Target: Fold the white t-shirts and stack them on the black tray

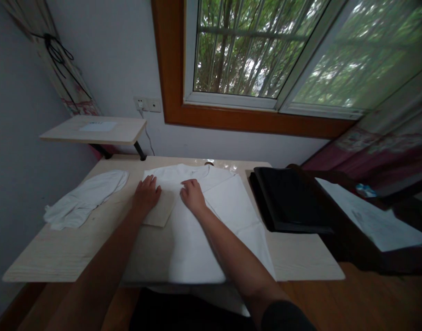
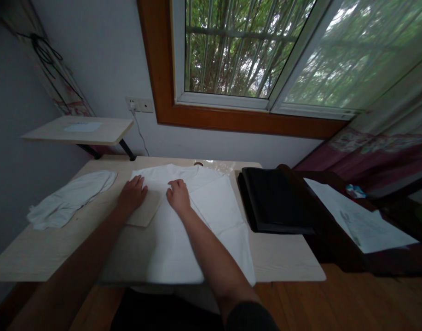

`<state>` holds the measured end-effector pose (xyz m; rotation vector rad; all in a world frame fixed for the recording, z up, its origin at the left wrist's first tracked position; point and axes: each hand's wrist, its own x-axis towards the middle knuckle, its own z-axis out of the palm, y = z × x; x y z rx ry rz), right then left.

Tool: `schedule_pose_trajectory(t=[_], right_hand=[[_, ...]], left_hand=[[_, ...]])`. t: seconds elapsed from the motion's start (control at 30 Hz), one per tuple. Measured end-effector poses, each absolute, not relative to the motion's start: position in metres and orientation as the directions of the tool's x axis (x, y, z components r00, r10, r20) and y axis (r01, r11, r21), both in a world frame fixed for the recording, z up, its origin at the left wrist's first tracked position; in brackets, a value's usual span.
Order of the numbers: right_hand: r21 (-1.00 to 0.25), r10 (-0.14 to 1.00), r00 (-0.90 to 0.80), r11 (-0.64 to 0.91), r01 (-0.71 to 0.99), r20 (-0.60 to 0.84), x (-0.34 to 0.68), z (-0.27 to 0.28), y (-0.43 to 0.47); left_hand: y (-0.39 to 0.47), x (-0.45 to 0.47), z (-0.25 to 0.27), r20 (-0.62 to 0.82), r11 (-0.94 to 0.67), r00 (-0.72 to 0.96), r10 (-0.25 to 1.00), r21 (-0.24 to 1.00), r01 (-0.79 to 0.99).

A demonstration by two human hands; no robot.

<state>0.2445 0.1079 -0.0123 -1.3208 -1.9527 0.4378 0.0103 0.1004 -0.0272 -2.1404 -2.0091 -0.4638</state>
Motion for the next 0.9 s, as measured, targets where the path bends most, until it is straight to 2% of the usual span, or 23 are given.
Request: schedule_pose_trajectory(t=[0.1, 0.17, 0.27, 0.37, 0.47, 0.53, 0.67, 0.8, 0.9], right_hand=[[-0.690, 0.875, -0.269, 0.482, 0.540, 0.401, 0.276, -0.004, 0.116], [-0.657, 0.859, -0.236, 0.503, 0.562, 0.455, 0.307, 0.004, 0.121], [-0.548, 0.870, -0.164, 0.428, 0.718, 0.465, 0.362, 0.009, 0.123], [-0.370, 0.903, -0.126, 0.291, 0.882, 0.410, 0.411, 0.000, 0.119], [-0.215, 0.913, -0.149, 0.244, 0.946, 0.380, 0.437, -0.015, 0.108], [-0.158, 0.915, -0.161, 0.233, 0.960, 0.370, 0.442, -0.023, 0.102], [-0.121, 0.924, -0.152, 0.206, 0.971, 0.352, 0.439, -0.026, 0.098], [-0.126, 0.930, -0.151, 0.203, 0.971, 0.336, 0.438, -0.024, 0.099], [-0.129, 0.933, -0.148, 0.199, 0.971, 0.328, 0.439, -0.024, 0.098]], left_hand=[[0.102, 0.012, -0.028, 0.341, -0.071, 0.037, 0.939, 0.087, 0.994], [0.102, 0.012, -0.029, 0.345, -0.072, 0.038, 0.938, 0.086, 0.994], [0.103, 0.012, -0.031, 0.359, -0.074, 0.040, 0.932, 0.080, 0.994], [0.104, 0.011, -0.031, 0.365, -0.078, 0.046, 0.930, 0.071, 0.994], [0.105, 0.012, -0.031, 0.364, -0.081, 0.056, 0.930, 0.053, 0.995], [0.105, 0.012, -0.031, 0.367, -0.081, 0.061, 0.928, 0.040, 0.996], [0.106, 0.012, -0.032, 0.353, -0.120, 0.102, 0.930, 0.028, 0.992], [0.106, 0.011, -0.030, 0.275, -0.247, 0.234, 0.932, 0.012, 0.969], [0.104, 0.011, -0.026, 0.223, -0.285, 0.278, 0.934, 0.001, 0.959]])
